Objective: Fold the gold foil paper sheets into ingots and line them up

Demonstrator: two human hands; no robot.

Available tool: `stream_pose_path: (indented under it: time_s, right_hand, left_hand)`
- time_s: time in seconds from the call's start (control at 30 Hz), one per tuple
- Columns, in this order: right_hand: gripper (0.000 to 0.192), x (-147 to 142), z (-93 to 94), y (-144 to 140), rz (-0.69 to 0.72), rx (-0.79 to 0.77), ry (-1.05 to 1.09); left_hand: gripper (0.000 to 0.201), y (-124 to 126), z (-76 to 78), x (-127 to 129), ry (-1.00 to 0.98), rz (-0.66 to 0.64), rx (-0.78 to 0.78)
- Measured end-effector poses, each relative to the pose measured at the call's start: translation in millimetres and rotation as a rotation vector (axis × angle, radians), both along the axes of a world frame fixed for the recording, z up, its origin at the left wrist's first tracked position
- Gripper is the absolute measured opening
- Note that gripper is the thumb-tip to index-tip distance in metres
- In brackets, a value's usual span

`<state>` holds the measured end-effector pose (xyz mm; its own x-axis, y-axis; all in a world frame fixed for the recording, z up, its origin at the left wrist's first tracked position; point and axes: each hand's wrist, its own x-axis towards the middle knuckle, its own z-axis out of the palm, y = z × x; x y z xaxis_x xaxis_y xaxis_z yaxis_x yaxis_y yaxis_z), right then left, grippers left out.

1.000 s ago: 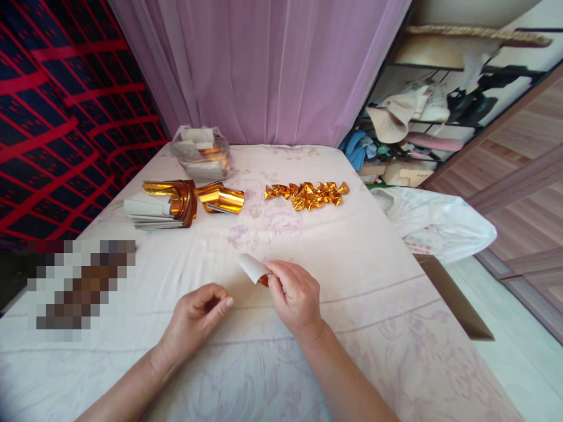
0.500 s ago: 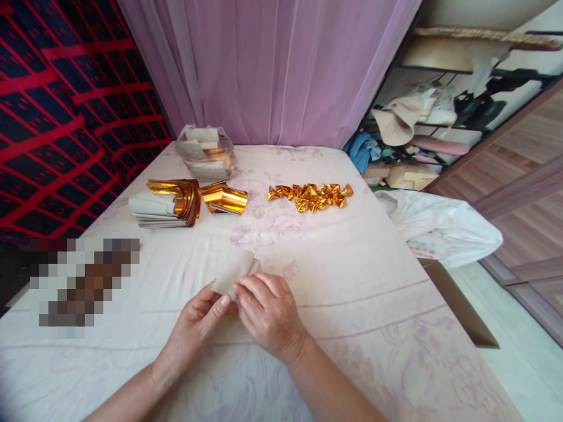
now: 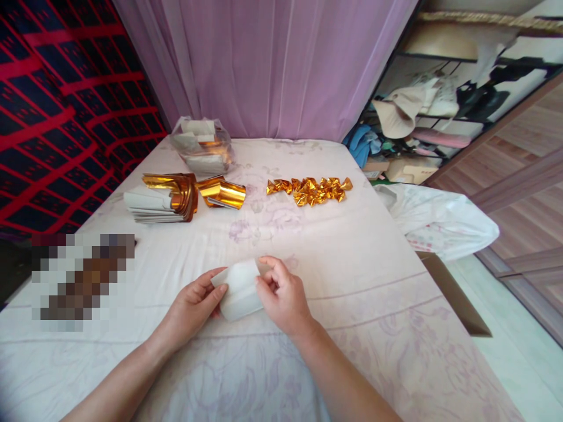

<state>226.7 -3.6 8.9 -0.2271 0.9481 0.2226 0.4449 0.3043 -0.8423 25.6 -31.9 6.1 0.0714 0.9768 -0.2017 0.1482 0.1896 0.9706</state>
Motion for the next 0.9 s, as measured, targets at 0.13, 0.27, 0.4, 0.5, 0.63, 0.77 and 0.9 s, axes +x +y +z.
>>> stream_pose_path:
  time_s: [0.13,0.27,0.4,0.5,0.63,0.77,0.9]
  right_hand:
    - [0.027,-3.3,-7.7,-0.6,-0.045,0.061,-0.259]
    - [0.029,-3.8,-11.6,1.0,-0.067,0.133,-0.437]
    - [0.024,-5.5,-13.5,1.7,-0.093,0.165,-0.527]
    - [0.017,-7.0,-14.4,1.7,-0.106,0.159,-0.548]
    - [0.011,-1.6,-10.0,3.0,-0.057,0.089,-0.494]
    - [0.015,14.9,4.0,4.2,0.174,-0.081,-0.329]
    - [0.052,26.7,17.0,0.9,0.356,-0.092,-0.377]
  left_hand:
    - [0.052,1.3,-6.6,-2.8,0.246,0.021,0.114]
    - [0.060,0.7,-2.6,-7.3,0.590,0.058,0.384]
    - [0.033,-5.1,8.5,-3.7,0.842,-0.068,0.676]
    - [0.029,-12.0,11.1,4.7,0.876,-0.268,0.722]
    - [0.039,-17.1,7.0,13.0,0.913,-0.393,0.627]
    - [0.041,-16.2,4.1,14.2,0.938,-0.392,0.619]
    - [0.033,-14.3,4.7,14.2,0.946,-0.373,0.631]
